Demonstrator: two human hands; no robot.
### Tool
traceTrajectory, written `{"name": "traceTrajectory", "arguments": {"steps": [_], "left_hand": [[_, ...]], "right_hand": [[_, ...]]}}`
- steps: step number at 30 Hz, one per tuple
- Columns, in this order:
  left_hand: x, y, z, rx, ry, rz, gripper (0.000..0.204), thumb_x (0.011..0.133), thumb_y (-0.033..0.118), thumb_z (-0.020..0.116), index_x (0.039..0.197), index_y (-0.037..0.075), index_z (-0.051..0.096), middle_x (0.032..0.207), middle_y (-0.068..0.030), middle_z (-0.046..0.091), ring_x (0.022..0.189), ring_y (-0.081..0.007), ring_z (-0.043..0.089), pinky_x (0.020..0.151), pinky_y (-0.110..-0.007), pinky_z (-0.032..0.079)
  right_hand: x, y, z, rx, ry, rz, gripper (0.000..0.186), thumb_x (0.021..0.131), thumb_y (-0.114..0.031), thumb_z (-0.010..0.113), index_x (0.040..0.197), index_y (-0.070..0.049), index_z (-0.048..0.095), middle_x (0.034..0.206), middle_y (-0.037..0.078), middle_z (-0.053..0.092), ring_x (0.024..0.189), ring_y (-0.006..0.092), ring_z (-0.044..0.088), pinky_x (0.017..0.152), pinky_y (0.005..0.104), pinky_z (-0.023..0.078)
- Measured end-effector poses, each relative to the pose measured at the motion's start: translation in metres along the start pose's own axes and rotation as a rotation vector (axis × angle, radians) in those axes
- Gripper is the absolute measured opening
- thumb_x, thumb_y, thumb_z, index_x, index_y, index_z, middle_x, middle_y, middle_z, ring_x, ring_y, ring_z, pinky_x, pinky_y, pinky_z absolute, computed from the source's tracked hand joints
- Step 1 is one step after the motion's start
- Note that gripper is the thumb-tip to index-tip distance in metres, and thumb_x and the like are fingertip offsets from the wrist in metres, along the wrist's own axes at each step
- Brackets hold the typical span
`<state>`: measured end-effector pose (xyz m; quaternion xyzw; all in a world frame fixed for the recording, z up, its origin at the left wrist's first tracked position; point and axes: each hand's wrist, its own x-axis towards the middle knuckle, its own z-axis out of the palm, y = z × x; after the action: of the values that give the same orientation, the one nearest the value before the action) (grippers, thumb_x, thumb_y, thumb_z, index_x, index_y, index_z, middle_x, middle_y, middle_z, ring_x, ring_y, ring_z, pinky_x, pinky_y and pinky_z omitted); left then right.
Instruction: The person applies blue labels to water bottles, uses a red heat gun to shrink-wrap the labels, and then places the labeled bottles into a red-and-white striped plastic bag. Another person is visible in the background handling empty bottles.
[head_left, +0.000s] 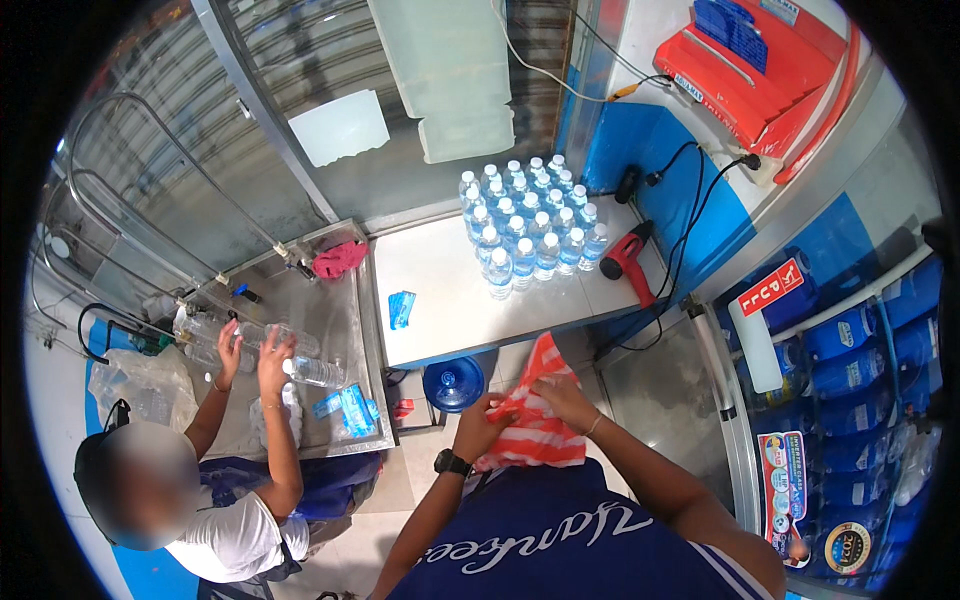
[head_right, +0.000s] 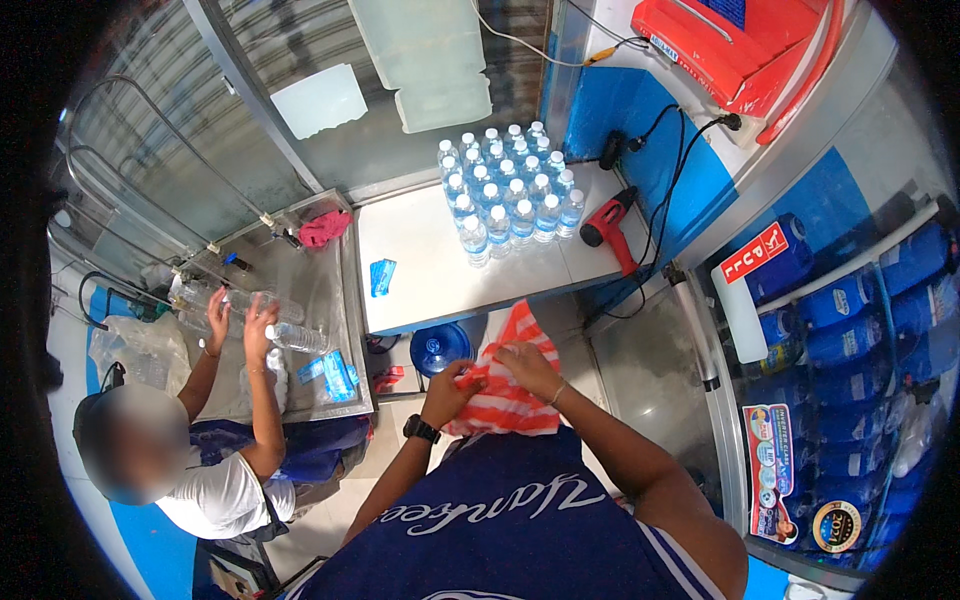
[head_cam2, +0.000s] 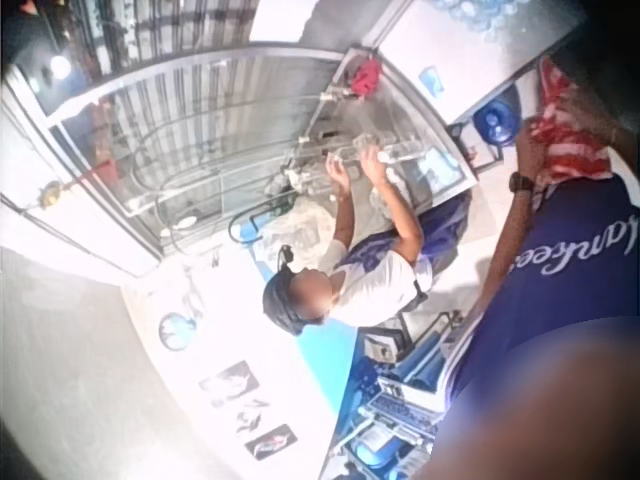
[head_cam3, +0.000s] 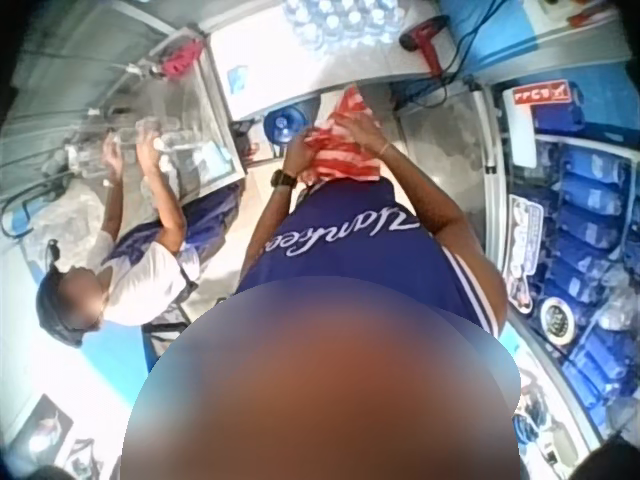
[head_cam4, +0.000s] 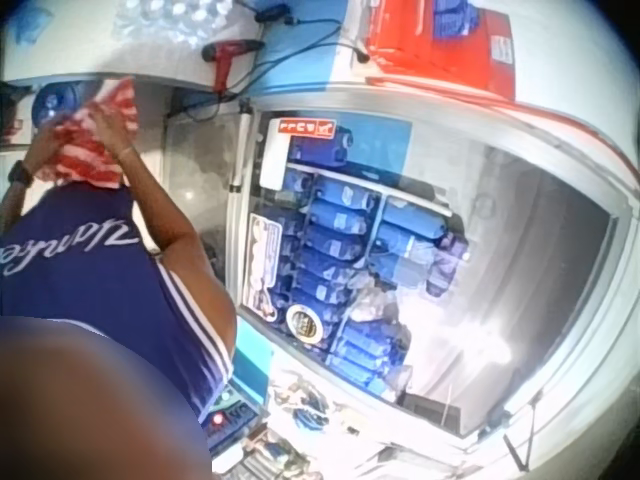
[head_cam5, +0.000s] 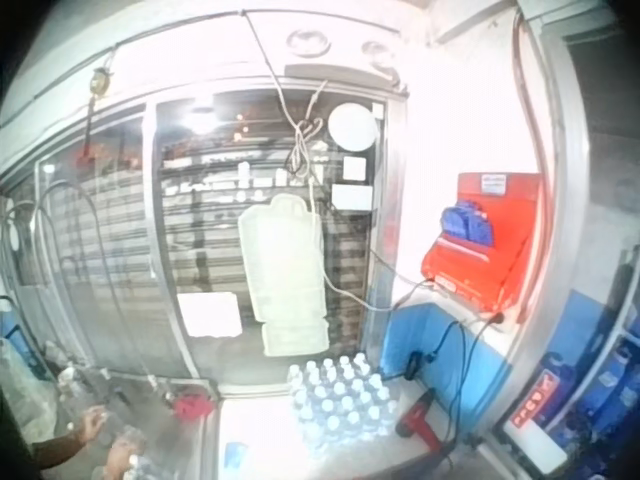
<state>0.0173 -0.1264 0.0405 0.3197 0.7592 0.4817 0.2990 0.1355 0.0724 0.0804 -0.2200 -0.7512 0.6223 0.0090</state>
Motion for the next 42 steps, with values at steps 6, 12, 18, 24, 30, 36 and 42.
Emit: {"name": "traceTrajectory", "arguments": {"steps": [6,12,18,24,30,36,42], "left_hand": [[-0.016,-0.056,-0.041,0.272,0.422,-0.043,0.024,0.079,0.007,0.074,0.102,0.010,0.068,0.091,-0.0184,0.073,0.087,-0.0392,0.073,0.073,-0.044,0.057],[-0.040,-0.076,-0.027,-0.351,0.257,-0.380,0.024,0.091,0.006,0.058,0.114,0.004,0.067,0.110,-0.0139,0.072,0.094,-0.0307,0.072,0.073,-0.044,0.059],[-0.049,0.062,-0.084,-0.993,0.453,0.125,0.033,0.099,0.018,0.058,0.128,0.002,0.055,0.121,-0.0118,0.065,0.109,-0.0210,0.066,0.095,-0.036,0.054],[-0.069,0.036,-0.059,-0.078,0.360,0.140,0.051,0.079,0.002,0.078,0.124,0.005,0.054,0.111,-0.0083,0.061,0.096,-0.0190,0.063,0.083,-0.036,0.056],[-0.117,-0.102,-0.037,-0.159,-0.302,-0.498,0.039,0.091,0.023,0.077,0.126,0.006,0.069,0.094,-0.0029,0.073,0.078,-0.0118,0.070,0.062,-0.026,0.056],[-0.058,-0.075,-0.087,-0.604,-0.054,-0.473,0.025,0.098,0.018,0.066,0.119,0.004,0.069,0.107,-0.0070,0.073,0.087,-0.0158,0.071,0.074,-0.030,0.060],[0.014,0.004,-0.173,-0.917,0.326,-0.039,0.027,0.093,0.007,0.064,0.120,0.003,0.067,0.109,-0.0092,0.073,0.101,-0.0207,0.071,0.092,-0.036,0.058]], "right_hand": [[-0.030,0.057,-0.090,-1.046,0.039,-0.177,0.050,0.082,-0.033,0.081,0.122,-0.008,0.064,0.107,0.017,0.071,0.093,0.0347,0.069,0.086,0.0466,0.056],[-0.065,0.094,-0.116,-0.659,0.001,0.415,0.041,0.081,-0.022,0.077,0.118,-0.007,0.070,0.113,0.022,0.069,0.103,0.0449,0.066,0.095,0.0480,0.054],[-0.042,-0.055,-0.088,-0.433,0.631,-0.420,0.046,0.087,-0.025,0.075,0.127,-0.005,0.065,0.120,0.020,0.070,0.106,0.0393,0.069,0.092,0.0460,0.055],[-0.037,-0.022,-0.006,-0.669,0.434,-0.895,0.041,0.088,-0.020,0.072,0.127,-0.009,0.066,0.120,0.015,0.069,0.106,0.0394,0.067,0.093,0.0475,0.054],[-0.084,0.123,-0.005,-0.595,-0.030,-0.044,0.034,0.086,-0.016,0.075,0.119,-0.009,0.070,0.114,0.019,0.071,0.106,0.0396,0.068,0.095,0.0467,0.054],[-0.055,0.078,0.000,0.457,0.248,0.398,0.029,0.096,-0.014,0.068,0.121,0.000,0.070,0.112,0.009,0.075,0.102,0.0214,0.072,0.086,0.0348,0.058],[0.045,-0.026,0.012,0.223,0.098,-0.086,0.038,0.093,-0.006,0.062,0.130,0.002,0.064,0.115,0.015,0.074,0.103,0.0230,0.071,0.094,0.0346,0.054]]}}
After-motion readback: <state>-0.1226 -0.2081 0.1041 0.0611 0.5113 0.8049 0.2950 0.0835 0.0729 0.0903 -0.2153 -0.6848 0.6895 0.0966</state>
